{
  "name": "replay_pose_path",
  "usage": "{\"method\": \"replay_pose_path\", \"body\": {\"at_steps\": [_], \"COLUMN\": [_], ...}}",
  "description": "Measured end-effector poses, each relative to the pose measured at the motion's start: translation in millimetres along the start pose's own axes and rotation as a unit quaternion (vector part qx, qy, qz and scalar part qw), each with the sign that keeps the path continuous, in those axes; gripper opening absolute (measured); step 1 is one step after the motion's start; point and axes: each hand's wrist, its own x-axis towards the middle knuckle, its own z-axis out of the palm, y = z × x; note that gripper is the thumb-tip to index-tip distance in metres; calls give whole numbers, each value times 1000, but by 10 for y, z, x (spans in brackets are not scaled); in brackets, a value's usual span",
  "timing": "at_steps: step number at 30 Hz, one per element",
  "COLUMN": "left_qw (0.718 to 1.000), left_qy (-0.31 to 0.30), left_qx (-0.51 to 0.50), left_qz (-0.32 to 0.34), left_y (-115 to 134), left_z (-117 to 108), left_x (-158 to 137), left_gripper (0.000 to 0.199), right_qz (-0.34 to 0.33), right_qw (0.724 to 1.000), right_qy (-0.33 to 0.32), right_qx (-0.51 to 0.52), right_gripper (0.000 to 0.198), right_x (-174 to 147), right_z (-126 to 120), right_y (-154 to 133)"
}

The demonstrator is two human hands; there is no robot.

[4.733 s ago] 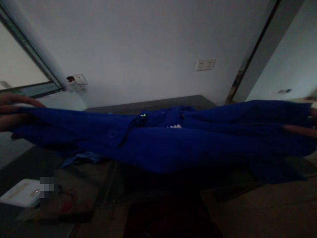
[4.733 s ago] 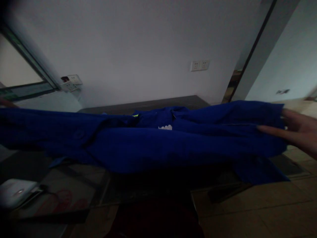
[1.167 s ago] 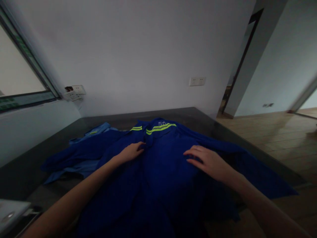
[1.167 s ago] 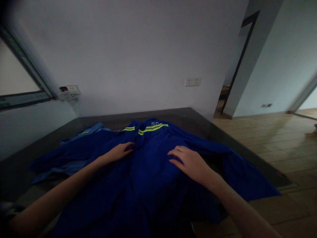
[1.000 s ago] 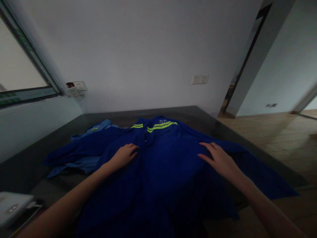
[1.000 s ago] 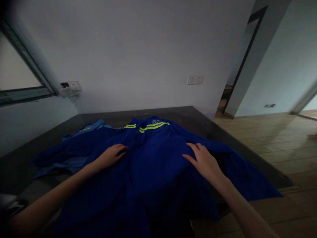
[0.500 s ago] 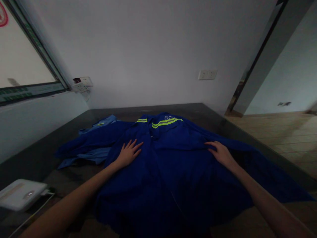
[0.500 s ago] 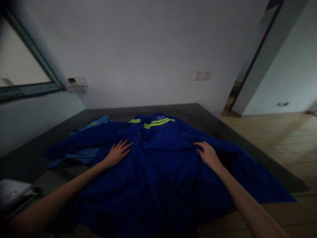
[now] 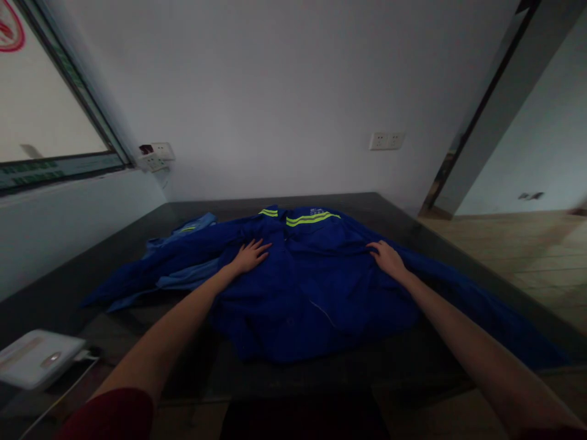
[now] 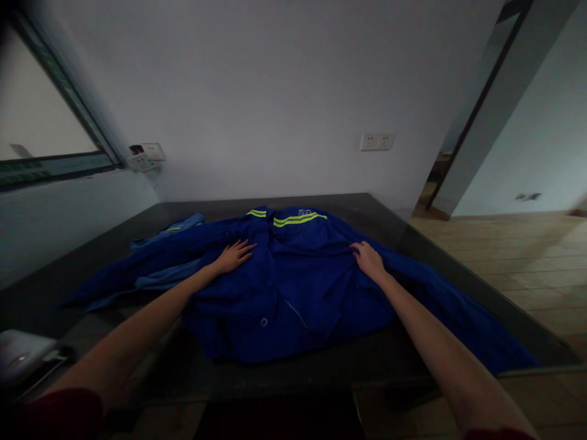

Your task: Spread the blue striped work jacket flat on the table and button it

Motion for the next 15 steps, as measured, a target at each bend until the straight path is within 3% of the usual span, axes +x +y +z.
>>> {"method": "replay_pose_path", "body": {"at_steps": [4,7,10,12,15], "left_qw": [1000,998,996,995,988], "left_qy": [-8,-19,-30,-35,-71], "left_qx": [2,0,-20,-42,-78], "left_qz": [28,58,76,86,117], "left_y": [16,42,125,241,494], "left_z": [4,-28,-128,-229,-407], "left_x": [-169,-385,-647,-835,-1142], "left_gripper": [50,51,51,50,52], "right_qz": [-55,-100,-43,22,101], "right_qw": [997,988,993,997,972], "right_qy": [-49,-88,-85,-69,-139], "right_qx": [35,78,62,-19,-161], "right_gripper": [31,34,42,48,58], "right_x": [-139,-311,-424,-456,-489], "right_z": [-66,-262,-557,-747,-943], "right_y": [43,162,364,487,531]}}
